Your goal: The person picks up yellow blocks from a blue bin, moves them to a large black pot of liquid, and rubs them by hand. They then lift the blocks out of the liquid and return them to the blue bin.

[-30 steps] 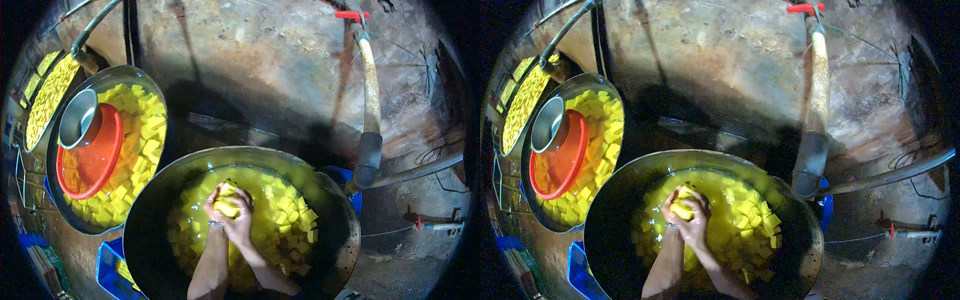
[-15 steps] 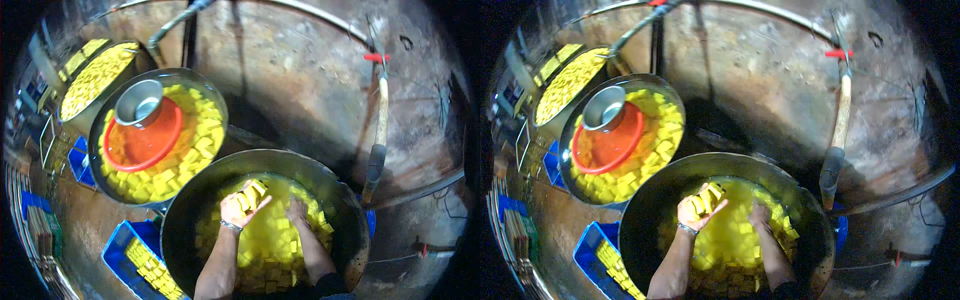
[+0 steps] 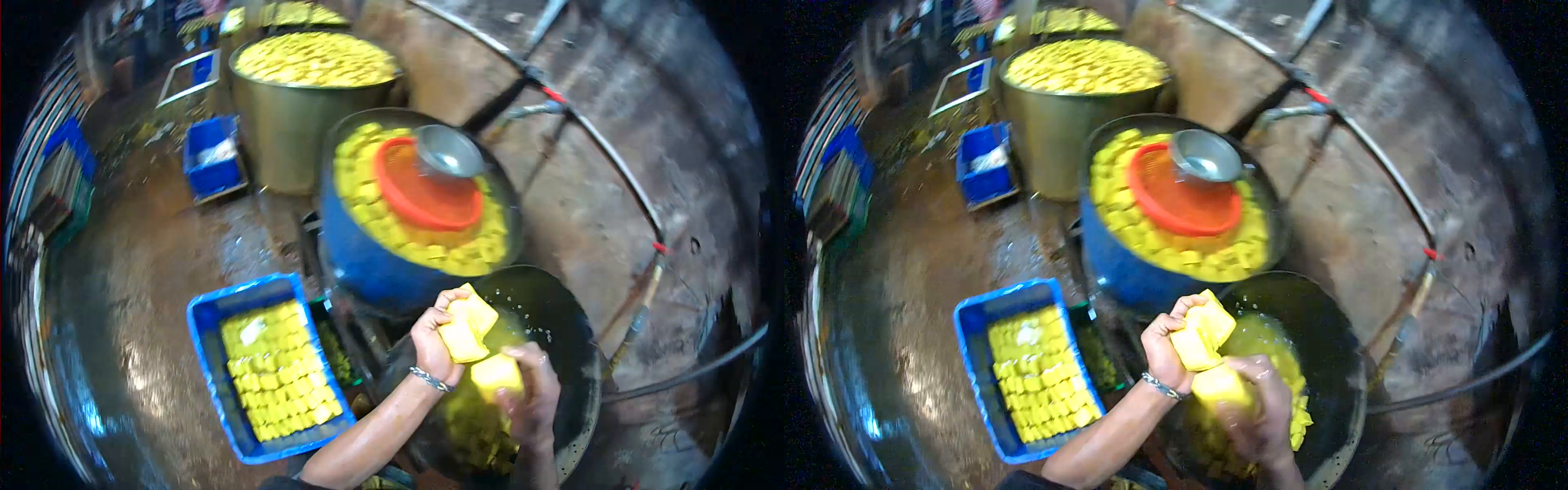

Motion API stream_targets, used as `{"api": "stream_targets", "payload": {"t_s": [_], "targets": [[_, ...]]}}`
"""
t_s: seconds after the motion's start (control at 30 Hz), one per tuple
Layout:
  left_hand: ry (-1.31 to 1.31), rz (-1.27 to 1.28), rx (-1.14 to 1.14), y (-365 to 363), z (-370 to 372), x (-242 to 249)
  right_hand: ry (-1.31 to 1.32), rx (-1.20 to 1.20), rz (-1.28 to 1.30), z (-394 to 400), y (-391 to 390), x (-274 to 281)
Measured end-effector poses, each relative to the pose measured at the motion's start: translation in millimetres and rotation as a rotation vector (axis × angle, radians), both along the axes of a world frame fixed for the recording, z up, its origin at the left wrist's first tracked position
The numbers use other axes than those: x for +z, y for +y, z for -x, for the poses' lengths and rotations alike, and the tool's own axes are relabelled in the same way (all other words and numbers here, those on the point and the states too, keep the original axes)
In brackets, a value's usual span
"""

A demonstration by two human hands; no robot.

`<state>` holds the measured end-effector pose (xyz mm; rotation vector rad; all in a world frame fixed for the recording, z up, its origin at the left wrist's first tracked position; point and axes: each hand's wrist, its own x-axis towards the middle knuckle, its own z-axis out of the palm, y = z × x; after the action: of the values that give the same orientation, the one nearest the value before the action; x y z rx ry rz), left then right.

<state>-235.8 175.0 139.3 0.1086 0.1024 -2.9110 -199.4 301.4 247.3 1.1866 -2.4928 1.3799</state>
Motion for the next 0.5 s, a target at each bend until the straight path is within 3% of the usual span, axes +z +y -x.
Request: {"api": "stream_targets", "payload": {"t_s": [0.03, 0.13, 0.2, 0.27, 0.3, 0.33, 0.4, 0.47, 0.5], "targets": [[0.009, 0.044, 0.034, -20, -20, -10, 0.095, 0.099, -0.125, -14, -36, 3], [0.226, -0.012, -0.053, -88, -87, -49, 0.313, 0.038, -0.361, -59, -123, -26], [0.210, -0.043, -0.088, -125, -123, -77, 0.250, 0.101, -0.381, -79, -168, -51], [0.191, -0.233, -0.081, -165, -162, -90, 0.176, 0.411, -0.572, -90, -215, -83], [0.028, -0.138, -0.049, -175, -172, -115, 0.126, 0.446, -0.673, -96, -227, -107], [0.171, -0.232, -0.019, -173, -179, -178, -0.055, 0.454, -0.698, -97, -240, -125], [-0.036, -0.432, -0.094, -195, -190, -228, 0.040, 0.376, -0.653, -93, -277, -162], [-0.029, -0.477, 0.074, -191, -191, -279, -0.239, 0.526, -0.700, -69, -298, -253], [-0.018, -0.531, 0.130, -194, -191, -292, -0.266, 0.500, -0.919, -61, -320, -275]]}}
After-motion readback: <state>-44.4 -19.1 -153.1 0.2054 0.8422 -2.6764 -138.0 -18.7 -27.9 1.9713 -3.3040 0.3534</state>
